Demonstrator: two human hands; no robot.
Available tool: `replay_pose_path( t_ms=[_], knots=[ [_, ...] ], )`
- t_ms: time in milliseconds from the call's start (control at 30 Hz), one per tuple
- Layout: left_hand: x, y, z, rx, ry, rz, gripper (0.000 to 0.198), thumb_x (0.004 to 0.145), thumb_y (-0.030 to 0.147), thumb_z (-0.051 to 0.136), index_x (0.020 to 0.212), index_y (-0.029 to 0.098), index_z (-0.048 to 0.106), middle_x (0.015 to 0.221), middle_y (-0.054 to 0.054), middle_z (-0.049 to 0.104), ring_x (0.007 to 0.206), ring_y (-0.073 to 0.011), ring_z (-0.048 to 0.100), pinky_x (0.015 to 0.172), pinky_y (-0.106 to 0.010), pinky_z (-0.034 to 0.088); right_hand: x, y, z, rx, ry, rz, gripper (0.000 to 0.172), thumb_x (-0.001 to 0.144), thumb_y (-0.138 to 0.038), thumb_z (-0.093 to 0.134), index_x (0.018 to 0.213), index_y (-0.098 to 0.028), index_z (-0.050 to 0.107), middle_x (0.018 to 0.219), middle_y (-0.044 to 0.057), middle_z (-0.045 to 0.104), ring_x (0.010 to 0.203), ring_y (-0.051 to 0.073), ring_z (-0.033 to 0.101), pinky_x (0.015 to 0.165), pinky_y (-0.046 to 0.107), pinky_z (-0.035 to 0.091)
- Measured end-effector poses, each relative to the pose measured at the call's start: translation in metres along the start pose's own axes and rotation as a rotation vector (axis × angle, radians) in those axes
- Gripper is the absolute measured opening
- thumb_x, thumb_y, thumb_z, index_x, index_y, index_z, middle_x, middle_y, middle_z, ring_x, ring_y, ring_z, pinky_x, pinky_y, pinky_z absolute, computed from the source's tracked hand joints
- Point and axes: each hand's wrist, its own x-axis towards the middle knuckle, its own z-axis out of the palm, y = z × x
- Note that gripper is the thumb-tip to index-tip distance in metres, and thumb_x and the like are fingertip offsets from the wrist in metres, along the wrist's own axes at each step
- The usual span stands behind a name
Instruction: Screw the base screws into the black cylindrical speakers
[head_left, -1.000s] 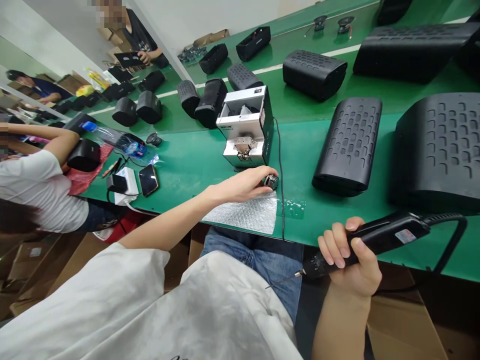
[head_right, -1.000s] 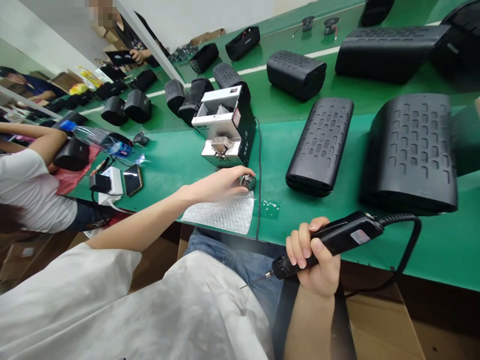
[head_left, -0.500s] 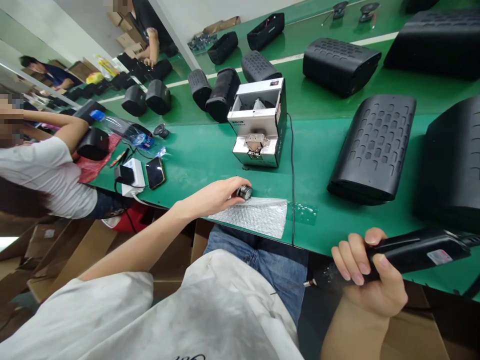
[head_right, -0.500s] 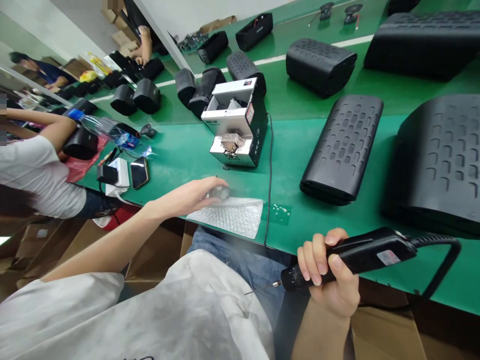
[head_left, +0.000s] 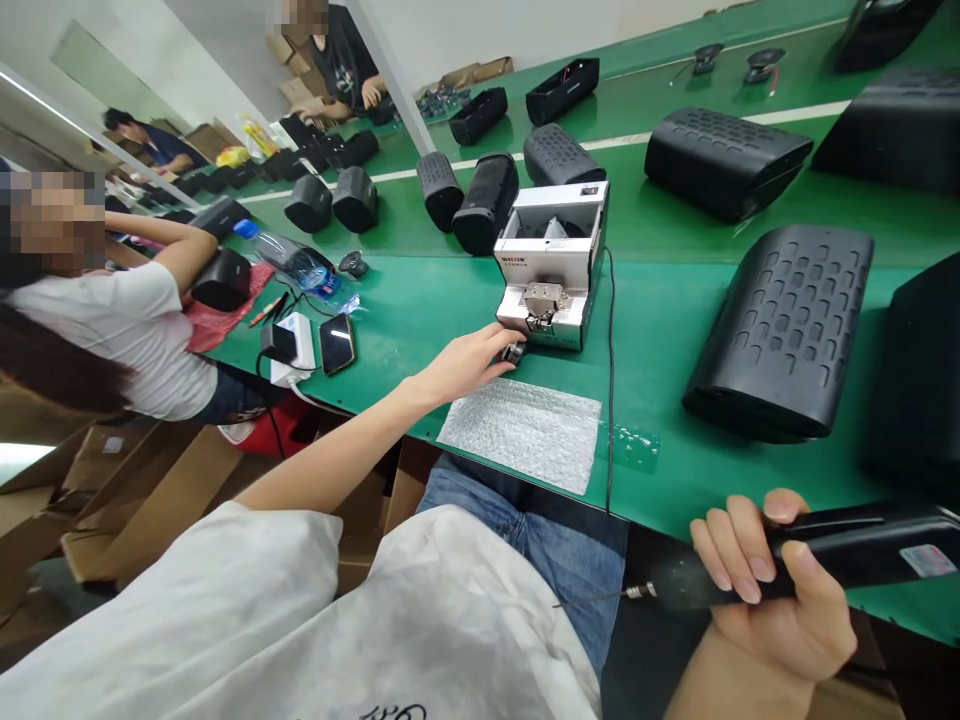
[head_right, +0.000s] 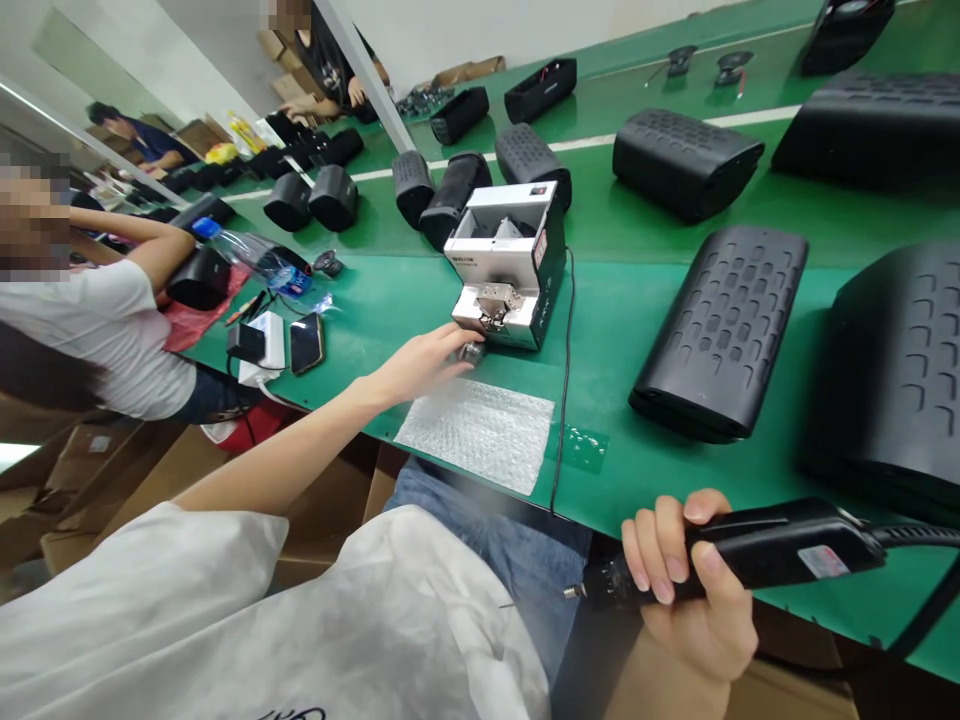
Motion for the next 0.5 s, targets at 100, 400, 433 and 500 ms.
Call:
replay_pose_path(
  t_ms=[100,400,433,500],
  knots=[
    [-0.002,0.002,0.003,-0.087,0.034,0.039,0.039,0.110,0.028,0.065,0.148,0.022,0.063,0.149,-0.016,0.072,0.129,-0.0317,0.078,0.107,-0.047,0.063,0.002,0.001,0.005,0.021,-0.005,-0.006,0.013,0.099,-0.035,0.079,0.105,-0.026,0.072,0.062,-0.009,0.030,0.043,0.005,0.019,0.041,0.024,0.021],
    [-0.046,-0.093,0.001,-0.179,0.354,-0.349,0.043,0.097,0.064,0.063,0.120,0.028,0.064,0.123,-0.010,0.080,0.120,-0.0383,0.075,0.111,-0.056,0.062,0.002,0.016,0.011,-0.026,-0.004,-0.133,0.020,0.104,-0.042,0.075,0.106,-0.028,0.061,0.067,-0.010,0.020,0.049,0.006,0.010,0.045,0.019,0.027],
    [-0.048,-0.103,-0.003,-0.145,0.379,-0.365,0.041,0.096,0.066,0.061,0.115,0.029,0.063,0.120,-0.009,0.080,0.125,-0.0398,0.073,0.116,-0.059,0.060,0.003,0.017,0.010,-0.026,-0.005,-0.140,0.020,0.104,-0.042,0.074,0.106,-0.027,0.060,0.068,-0.010,0.020,0.049,0.006,0.010,0.045,0.019,0.028],
    [-0.050,-0.112,-0.013,-0.083,0.435,-0.392,0.041,0.094,0.067,0.061,0.111,0.030,0.062,0.117,-0.009,0.078,0.134,-0.0435,0.068,0.123,-0.067,0.054,0.005,0.019,0.009,-0.017,-0.007,-0.150,0.020,0.105,-0.041,0.074,0.107,-0.027,0.059,0.069,-0.009,0.020,0.051,0.006,0.009,0.047,0.018,0.029]
  ],
)
